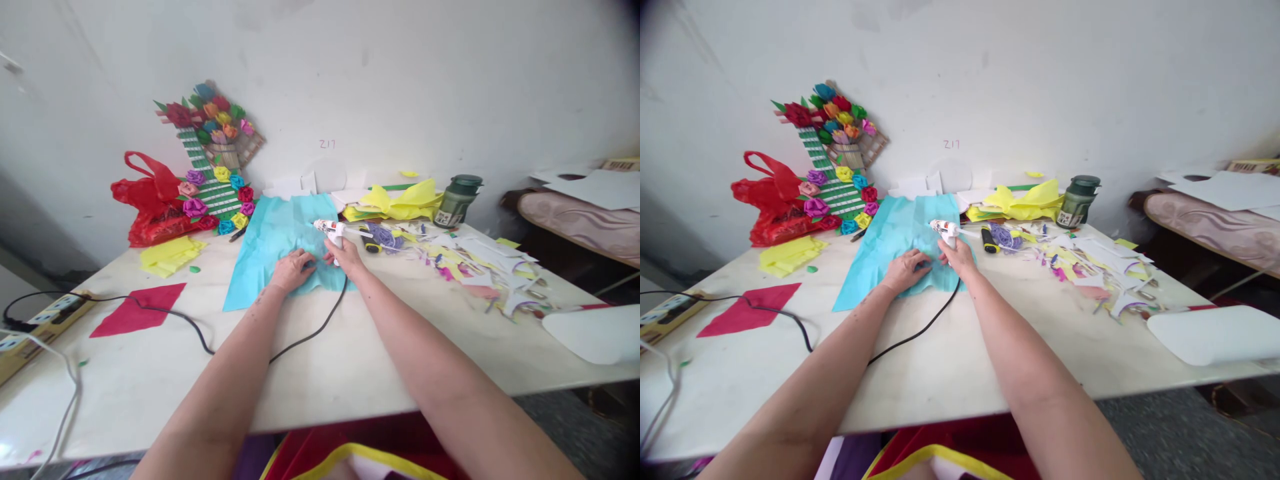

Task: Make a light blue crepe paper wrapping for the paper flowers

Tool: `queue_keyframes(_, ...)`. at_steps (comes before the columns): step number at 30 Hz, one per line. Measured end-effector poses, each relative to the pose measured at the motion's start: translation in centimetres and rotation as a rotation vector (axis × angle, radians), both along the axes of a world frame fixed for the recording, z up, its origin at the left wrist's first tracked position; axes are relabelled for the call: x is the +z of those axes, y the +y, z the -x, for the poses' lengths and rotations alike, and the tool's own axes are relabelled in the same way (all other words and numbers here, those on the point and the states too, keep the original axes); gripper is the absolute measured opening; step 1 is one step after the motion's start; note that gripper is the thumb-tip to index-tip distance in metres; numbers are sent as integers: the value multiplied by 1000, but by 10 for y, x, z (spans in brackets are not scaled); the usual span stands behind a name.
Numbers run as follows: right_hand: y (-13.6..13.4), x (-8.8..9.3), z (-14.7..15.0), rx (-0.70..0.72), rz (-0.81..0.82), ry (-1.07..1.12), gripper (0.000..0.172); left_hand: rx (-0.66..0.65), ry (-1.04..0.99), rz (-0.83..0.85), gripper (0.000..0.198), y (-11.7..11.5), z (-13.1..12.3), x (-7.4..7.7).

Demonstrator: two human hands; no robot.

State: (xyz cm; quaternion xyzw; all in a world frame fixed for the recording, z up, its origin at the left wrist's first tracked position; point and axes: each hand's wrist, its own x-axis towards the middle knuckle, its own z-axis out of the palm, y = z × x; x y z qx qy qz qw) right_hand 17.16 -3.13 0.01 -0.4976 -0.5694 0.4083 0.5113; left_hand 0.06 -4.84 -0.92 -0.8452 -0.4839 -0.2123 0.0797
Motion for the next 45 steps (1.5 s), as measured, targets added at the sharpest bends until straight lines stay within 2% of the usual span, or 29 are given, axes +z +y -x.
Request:
queue_keyframes(7, -2, 3, -1, 38, 11, 79, 38, -28, -29, -2, 21, -4, 2, 3)
queue_keyframes(12, -1, 1, -2, 27, 32, 105, 36, -48, 13, 18, 35, -14, 3, 17)
queue_keyframes(15, 0, 1, -3, 27, 18, 115, 36, -141, 59, 55, 48, -20, 2, 27)
queue_keyframes(18, 0, 1, -4, 23, 11, 126, 37, -222, 144, 138, 50, -26, 1, 35)
queue_keyframes(22, 0, 2, -3, 13, 19, 146, 35, -206, 220, 215, 51, -36, -3, 39)
queue_keyframes(27, -2, 4, -2, 1, 38, 154, 32, -208, 246, 231, 50, -44, -10, 39)
queue_keyframes(32, -2, 4, -2, 21, 41, 186, 32, -274, 171, 265, 50, -40, -9, 31)
queue_keyframes(39, 0, 2, -1, 45, 48, 157, 33, -277, 114, 274, 45, -35, -6, 29)
queue_keyframes(45, -1, 1, -1, 34, 42, 137, 33, -235, 147, 161, 41, -35, -3, 30)
